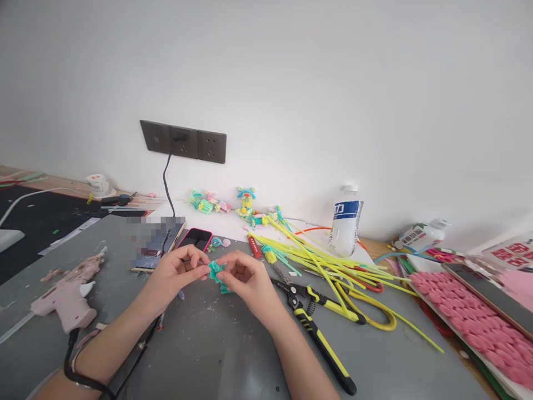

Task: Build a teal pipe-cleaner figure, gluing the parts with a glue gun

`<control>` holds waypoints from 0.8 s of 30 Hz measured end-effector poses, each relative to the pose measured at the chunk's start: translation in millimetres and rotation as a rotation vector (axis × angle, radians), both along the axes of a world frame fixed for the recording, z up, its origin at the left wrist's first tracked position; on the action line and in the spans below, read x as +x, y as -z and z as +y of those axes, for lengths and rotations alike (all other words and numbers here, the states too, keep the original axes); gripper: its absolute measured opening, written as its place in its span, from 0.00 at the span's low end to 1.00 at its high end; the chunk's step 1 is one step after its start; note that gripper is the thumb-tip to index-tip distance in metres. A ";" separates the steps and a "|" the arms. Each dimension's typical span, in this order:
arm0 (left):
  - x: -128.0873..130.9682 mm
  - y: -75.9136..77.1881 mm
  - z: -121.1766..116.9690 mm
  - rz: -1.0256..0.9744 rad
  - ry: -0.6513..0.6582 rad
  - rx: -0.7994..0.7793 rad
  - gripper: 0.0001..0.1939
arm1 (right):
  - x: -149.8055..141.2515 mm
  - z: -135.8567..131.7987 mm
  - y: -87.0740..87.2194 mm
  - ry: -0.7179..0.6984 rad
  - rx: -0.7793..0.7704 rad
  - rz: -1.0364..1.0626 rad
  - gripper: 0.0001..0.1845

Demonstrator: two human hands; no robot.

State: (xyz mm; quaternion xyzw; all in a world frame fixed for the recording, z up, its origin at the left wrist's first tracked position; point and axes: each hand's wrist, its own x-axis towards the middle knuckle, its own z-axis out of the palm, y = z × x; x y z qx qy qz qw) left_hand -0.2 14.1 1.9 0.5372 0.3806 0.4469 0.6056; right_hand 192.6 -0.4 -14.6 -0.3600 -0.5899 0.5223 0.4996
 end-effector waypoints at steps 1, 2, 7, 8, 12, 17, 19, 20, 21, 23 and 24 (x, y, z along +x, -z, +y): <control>-0.1 -0.2 -0.2 0.002 -0.001 -0.001 0.18 | 0.0 -0.1 0.0 0.001 -0.006 -0.002 0.13; -0.1 -0.3 -0.4 0.003 -0.001 -0.003 0.19 | 0.1 -0.2 0.2 0.004 -0.011 -0.005 0.14; 0.1 -0.3 0.0 -0.004 0.008 -0.006 0.18 | 0.3 0.6 2.1 0.005 -0.007 -0.001 0.13; 0.1 -0.4 0.3 -0.002 0.006 -0.005 0.18 | 0.5 0.8 2.4 0.001 -0.005 -0.002 0.13; 0.5 -1.6 1.1 0.010 0.002 -0.014 0.18 | 1.2 1.5 3.8 -0.005 -0.011 -0.009 0.13; 0.6 -1.7 0.1 0.018 -0.004 -0.006 0.19 | 1.1 1.6 3.2 -0.011 -0.012 -0.006 0.13; 0.4 -0.9 0.0 0.020 -0.008 -0.003 0.19 | 0.9 1.4 1.8 -0.006 -0.008 -0.012 0.13; 0.3 -0.7 0.1 0.022 -0.010 -0.002 0.19 | 0.7 1.2 1.1 -0.006 -0.009 -0.015 0.13; 0.3 -0.7 0.3 0.025 -0.011 -0.002 0.19 | 0.6 0.9 0.3 -0.007 -0.013 -0.015 0.13; 0.4 -1.2 0.5 0.035 -0.012 -0.006 0.20 | 0.2 0.5 -0.8 -0.009 -0.021 -0.010 0.13; 0.7 -1.7 0.7 0.040 -0.013 -0.009 0.20 | 0.0 0.4 -1.2 -0.010 -0.025 -0.006 0.12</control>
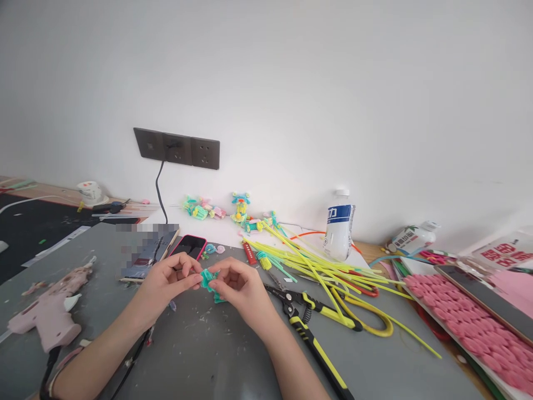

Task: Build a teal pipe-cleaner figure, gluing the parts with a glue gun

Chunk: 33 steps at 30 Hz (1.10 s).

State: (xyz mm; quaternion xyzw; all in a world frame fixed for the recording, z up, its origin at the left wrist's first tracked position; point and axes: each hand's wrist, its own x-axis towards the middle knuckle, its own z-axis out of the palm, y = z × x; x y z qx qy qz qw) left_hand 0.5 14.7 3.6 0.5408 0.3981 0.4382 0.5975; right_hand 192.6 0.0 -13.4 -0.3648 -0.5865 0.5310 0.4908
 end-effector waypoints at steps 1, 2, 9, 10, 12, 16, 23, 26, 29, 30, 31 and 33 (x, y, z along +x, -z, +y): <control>0.3 -0.5 0.1 0.004 -0.002 -0.003 0.20 | -0.3 0.0 -0.3 -0.003 -0.003 0.005 0.12; 0.6 -0.8 0.2 0.005 -0.004 -0.005 0.21 | -0.5 0.1 -0.4 -0.007 -0.007 0.010 0.12; 1.0 -2.2 0.0 0.008 -0.007 -0.002 0.21 | -0.9 1.3 2.1 -0.005 -0.010 0.028 0.13; 0.9 -2.8 -0.1 0.007 -0.007 -0.004 0.21 | -0.9 1.3 2.7 -0.006 -0.008 0.030 0.13; 0.9 -4.0 -0.3 0.004 -0.010 -0.007 0.22 | -1.0 1.3 3.6 -0.014 -0.010 0.036 0.12; 1.0 -4.8 -0.5 0.008 -0.014 -0.005 0.22 | -1.7 1.5 3.6 -0.009 -0.021 0.046 0.13; 0.1 0.2 1.0 0.020 -0.013 0.015 0.21 | -1.3 1.2 3.7 0.000 -0.004 0.033 0.13; -1.2 3.0 2.0 0.016 -0.001 0.013 0.20 | -1.0 1.5 4.6 -0.001 -0.007 0.038 0.12; -1.5 4.8 1.6 -0.003 0.009 0.002 0.19 | -1.3 1.9 4.2 -0.005 -0.006 0.045 0.11; -1.2 4.8 1.0 -0.014 0.003 -0.004 0.19 | -1.6 1.9 3.8 -0.006 -0.003 0.047 0.11; -0.7 4.5 0.2 -0.024 -0.008 -0.008 0.18 | -1.8 1.9 3.3 -0.007 -0.001 0.047 0.10; 0.5 3.0 -1.6 -0.038 -0.028 -0.013 0.18 | -2.3 1.7 2.5 -0.006 -0.001 0.045 0.10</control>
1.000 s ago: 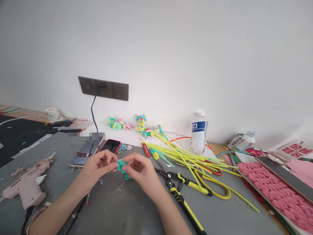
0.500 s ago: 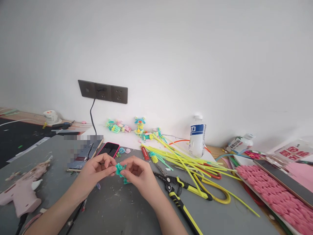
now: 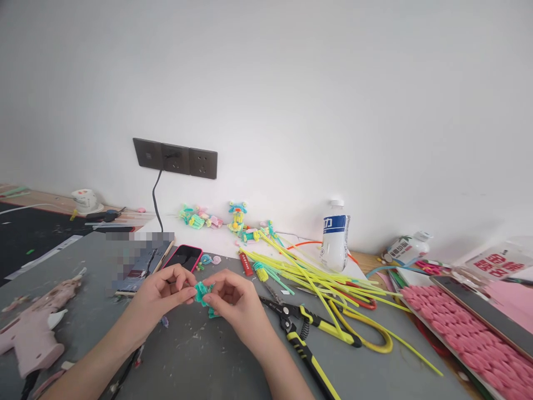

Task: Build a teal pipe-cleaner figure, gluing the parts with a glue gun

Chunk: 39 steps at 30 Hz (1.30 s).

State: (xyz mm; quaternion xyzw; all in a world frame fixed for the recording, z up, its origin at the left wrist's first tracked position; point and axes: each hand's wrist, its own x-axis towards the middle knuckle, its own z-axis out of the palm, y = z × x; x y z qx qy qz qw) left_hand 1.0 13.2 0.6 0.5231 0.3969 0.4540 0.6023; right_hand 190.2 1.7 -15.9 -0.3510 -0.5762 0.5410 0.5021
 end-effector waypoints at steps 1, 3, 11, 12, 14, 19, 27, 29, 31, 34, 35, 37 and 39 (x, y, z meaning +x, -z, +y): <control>0.5 -0.9 -0.8 -0.002 -0.005 0.000 0.18 | -0.2 -0.1 -0.3 0.000 -0.003 -0.004 0.10; 1.2 -2.4 -1.7 0.000 -0.002 0.003 0.18 | -0.3 -0.4 -0.6 0.003 -0.009 -0.012 0.10; -1.6 3.6 3.7 0.020 0.028 0.029 0.19 | 0.2 0.0 0.9 -0.002 0.005 0.003 0.10; -2.0 5.0 4.4 0.023 0.032 0.031 0.19 | 0.2 0.0 1.3 -0.003 0.003 0.007 0.11; -2.8 7.3 5.2 0.026 0.031 0.026 0.19 | 0.3 0.2 2.3 -0.003 0.001 0.012 0.11; -3.7 10.9 5.5 -0.001 0.040 0.018 0.19 | -0.2 0.3 4.7 -0.015 0.001 0.024 0.11; -2.0 12.9 7.8 -0.022 0.042 0.034 0.19 | -0.7 -0.6 1.7 -0.014 0.006 0.021 0.11; -2.2 13.3 8.1 -0.014 0.033 0.036 0.19 | -0.7 -1.1 0.3 -0.009 -0.002 0.008 0.12; -2.6 13.5 8.2 0.000 0.030 0.035 0.19 | -0.8 -1.2 -0.4 -0.007 -0.001 0.000 0.13; -2.7 12.4 7.4 0.017 0.028 0.039 0.19 | -1.0 -0.7 0.3 -0.008 0.010 -0.003 0.13; -2.5 11.3 6.8 0.020 0.027 0.040 0.19 | -1.1 -0.4 0.8 -0.008 0.011 -0.001 0.12; -1.6 8.0 4.9 0.024 0.021 0.031 0.19 | -1.4 0.1 1.7 -0.011 0.010 0.002 0.12; -0.4 4.0 2.8 0.024 0.009 0.015 0.18 | -1.6 0.3 2.3 -0.012 0.007 0.003 0.13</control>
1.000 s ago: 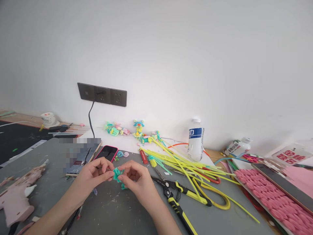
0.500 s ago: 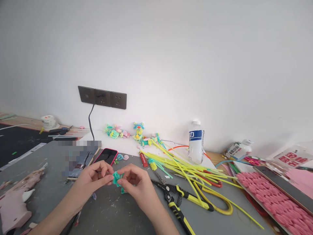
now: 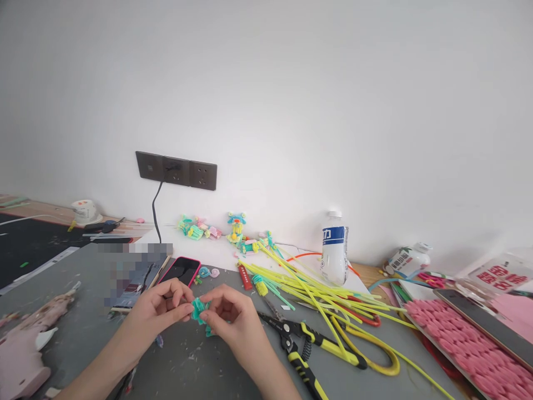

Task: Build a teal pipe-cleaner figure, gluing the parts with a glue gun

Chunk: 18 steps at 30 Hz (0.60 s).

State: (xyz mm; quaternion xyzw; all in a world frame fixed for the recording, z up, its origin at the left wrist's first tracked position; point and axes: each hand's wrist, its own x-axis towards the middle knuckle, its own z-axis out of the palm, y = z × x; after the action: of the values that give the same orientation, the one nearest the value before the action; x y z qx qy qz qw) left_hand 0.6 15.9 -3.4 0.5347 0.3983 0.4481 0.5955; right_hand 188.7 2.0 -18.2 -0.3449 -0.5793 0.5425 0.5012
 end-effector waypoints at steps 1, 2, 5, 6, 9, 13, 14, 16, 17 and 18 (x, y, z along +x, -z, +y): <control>0.6 -1.9 -1.0 0.000 -0.006 -0.007 0.18 | 0.0 0.0 0.2 0.000 -0.002 -0.002 0.12; 1.1 -3.5 -1.9 -0.001 -0.010 -0.012 0.18 | 0.0 -0.1 0.4 0.002 -0.003 -0.004 0.12; 1.9 -5.8 -3.1 -0.006 -0.009 -0.020 0.18 | 0.1 -0.3 0.9 0.008 -0.002 -0.013 0.12; 2.0 -5.8 -3.1 -0.009 -0.008 -0.021 0.18 | 0.2 -0.3 1.0 0.010 -0.002 -0.015 0.12; 2.0 -5.5 -3.0 -0.015 -0.009 -0.018 0.18 | 0.3 -0.2 1.2 0.012 -0.003 -0.016 0.12; 2.4 -6.8 -3.4 -0.002 -0.014 -0.027 0.19 | 0.3 0.2 1.3 0.012 -0.007 -0.026 0.14; 2.5 -7.3 -3.6 0.001 -0.016 -0.029 0.19 | 0.3 0.3 1.3 0.012 -0.007 -0.029 0.14; 2.6 -8.1 -3.9 0.001 -0.017 -0.032 0.20 | 0.4 0.4 1.1 0.016 -0.007 -0.030 0.14; 2.5 -8.3 -4.0 0.000 -0.016 -0.032 0.20 | 0.5 0.3 0.9 0.016 -0.006 -0.031 0.15; 2.4 -8.3 -4.1 -0.001 -0.014 -0.032 0.20 | 0.5 0.2 0.7 0.016 -0.004 -0.031 0.15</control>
State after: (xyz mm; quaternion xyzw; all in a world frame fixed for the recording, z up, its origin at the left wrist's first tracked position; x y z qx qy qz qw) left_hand 3.0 11.8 4.9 0.5219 0.4088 0.4462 0.6012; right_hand 189.2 2.2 -18.9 -0.3589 -0.5832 0.5343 0.4956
